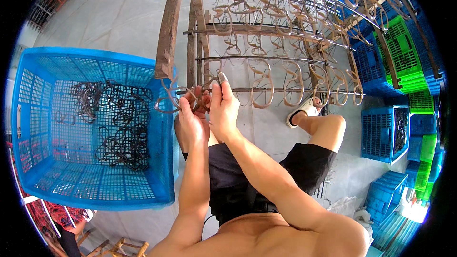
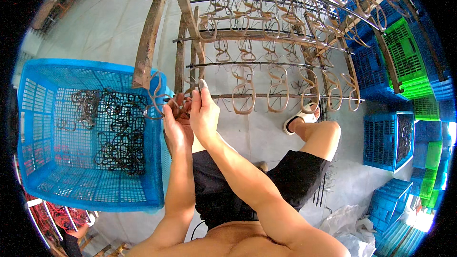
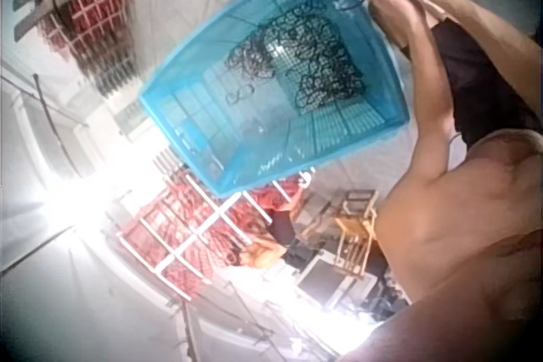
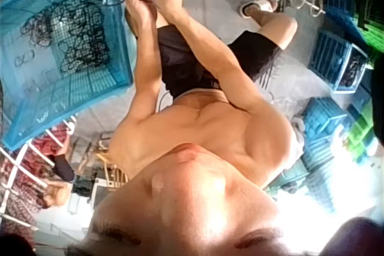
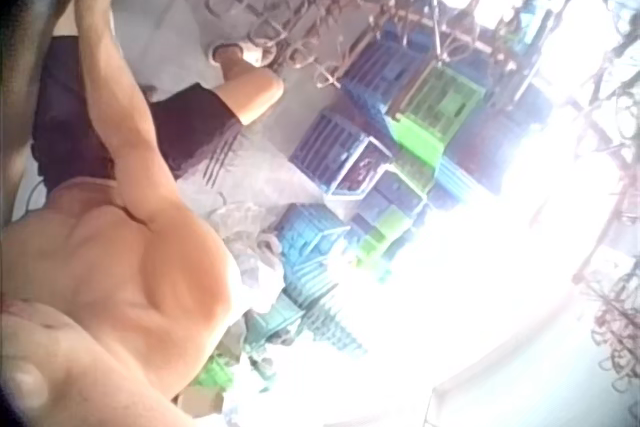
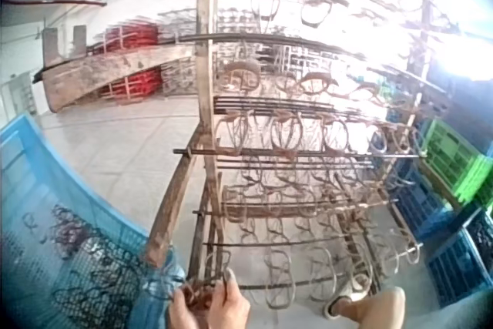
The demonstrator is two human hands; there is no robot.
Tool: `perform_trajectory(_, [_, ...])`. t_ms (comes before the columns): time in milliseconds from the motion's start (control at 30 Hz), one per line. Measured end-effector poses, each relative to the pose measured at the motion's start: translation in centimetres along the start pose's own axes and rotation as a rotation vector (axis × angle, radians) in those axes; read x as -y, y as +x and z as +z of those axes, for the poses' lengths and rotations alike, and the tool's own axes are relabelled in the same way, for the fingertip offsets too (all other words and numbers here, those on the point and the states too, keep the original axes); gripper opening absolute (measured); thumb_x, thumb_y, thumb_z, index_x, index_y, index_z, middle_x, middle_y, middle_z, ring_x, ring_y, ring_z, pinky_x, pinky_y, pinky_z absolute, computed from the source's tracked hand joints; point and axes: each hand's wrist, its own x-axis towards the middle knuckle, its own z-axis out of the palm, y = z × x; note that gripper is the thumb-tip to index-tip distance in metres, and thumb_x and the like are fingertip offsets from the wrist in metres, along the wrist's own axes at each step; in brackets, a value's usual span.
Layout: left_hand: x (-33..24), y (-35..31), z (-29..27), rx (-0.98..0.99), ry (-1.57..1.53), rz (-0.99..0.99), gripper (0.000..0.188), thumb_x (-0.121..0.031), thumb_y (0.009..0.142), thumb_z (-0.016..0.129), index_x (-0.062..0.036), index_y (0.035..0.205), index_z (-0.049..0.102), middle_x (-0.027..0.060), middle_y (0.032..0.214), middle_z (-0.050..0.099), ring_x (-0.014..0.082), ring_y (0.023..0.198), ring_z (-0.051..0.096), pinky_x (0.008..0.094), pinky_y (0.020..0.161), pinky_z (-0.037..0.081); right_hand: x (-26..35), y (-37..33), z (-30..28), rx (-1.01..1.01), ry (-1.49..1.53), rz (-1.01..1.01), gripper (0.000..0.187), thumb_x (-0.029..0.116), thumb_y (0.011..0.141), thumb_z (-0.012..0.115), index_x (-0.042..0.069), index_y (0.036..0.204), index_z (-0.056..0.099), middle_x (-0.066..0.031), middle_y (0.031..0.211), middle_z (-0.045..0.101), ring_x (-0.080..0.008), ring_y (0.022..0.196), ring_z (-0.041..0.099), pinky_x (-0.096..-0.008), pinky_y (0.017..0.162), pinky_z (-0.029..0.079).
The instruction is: The person sits on the floor and repeatedly picks up metal hooks from a blue basket, bends them by hand, and hangs them on a wooden rack. The person continues this process throughout the clip, filling the rack with hooks.
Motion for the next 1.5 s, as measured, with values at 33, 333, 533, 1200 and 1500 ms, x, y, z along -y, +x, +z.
perform_trajectory(33, [-0.1, 0.1, 0.0, -0.008, -0.005, -0.002, 0.045, -0.037, 0.097, 0.040, 0.0034, 0.115, 0.047, 0.0154, 0.111, 0.058, 0.0231, 0.089, 0.063, 0.0319, 0.077, 0.053, 0.3, 0.1, -0.2, 0.006, -0.056, -0.019, 0.018, 0.015, 0.093, 0.050, -0.001, 0.100, 0.054, -0.0129, 0.062, 0.061, -0.0220, 0.054, 0.061, -0.0330, 0.049, 0.047])
perform_trajectory(333, [-0.1, -0.2, 0.5, -0.006, 0.012, 0.005, 0.046, -0.036, 0.097, 0.039, 0.0055, 0.114, 0.048, 0.0156, 0.106, 0.059, 0.0212, 0.087, 0.062, 0.0311, 0.077, 0.051, -0.6, 0.3, 0.3, -0.049, -0.170, -0.122, 0.021, 0.019, 0.094, 0.048, 0.000, 0.085, 0.052, -0.0106, 0.060, 0.061, -0.0194, 0.049, 0.060, -0.0317, 0.045, 0.045])
perform_trajectory(533, [-0.1, -0.1, 0.4, 0.033, 0.028, -0.016, 0.042, -0.032, 0.098, 0.037, 0.0056, 0.108, 0.052, 0.0144, 0.096, 0.063, 0.0194, 0.082, 0.063, 0.0294, 0.074, 0.051, -0.8, 0.5, 0.2, -0.071, -0.252, -0.174, 0.020, 0.017, 0.094, 0.047, 0.000, 0.084, 0.051, -0.0120, 0.060, 0.061, -0.0226, 0.049, 0.060, -0.0337, 0.046, 0.046])
perform_trajectory(1200, [-0.4, -0.2, 0.0, 0.110, 0.002, -0.084, 0.032, -0.029, 0.094, 0.049, 0.0017, 0.103, 0.054, 0.0142, 0.097, 0.063, 0.0217, 0.086, 0.062, 0.0323, 0.081, 0.050, 1.4, 0.0, -1.9, 0.030, 0.085, 0.124, 0.019, 0.016, 0.093, 0.050, -0.001, 0.084, 0.049, -0.0033, 0.058, 0.053, -0.0071, 0.051, 0.049, -0.0260, 0.044, 0.045])
perform_trajectory(1500, [-0.6, -2.0, -0.4, 0.070, 0.099, 0.005, 0.031, -0.025, 0.096, 0.045, 0.0019, 0.109, 0.052, 0.0175, 0.106, 0.062, 0.0243, 0.096, 0.061, 0.0352, 0.087, 0.048, -0.5, -1.5, -2.9, 0.049, 0.168, 0.183, 0.026, 0.025, 0.094, 0.049, 0.000, 0.098, 0.045, -0.0036, 0.063, 0.055, -0.0103, 0.057, 0.057, -0.0244, 0.038, 0.040])
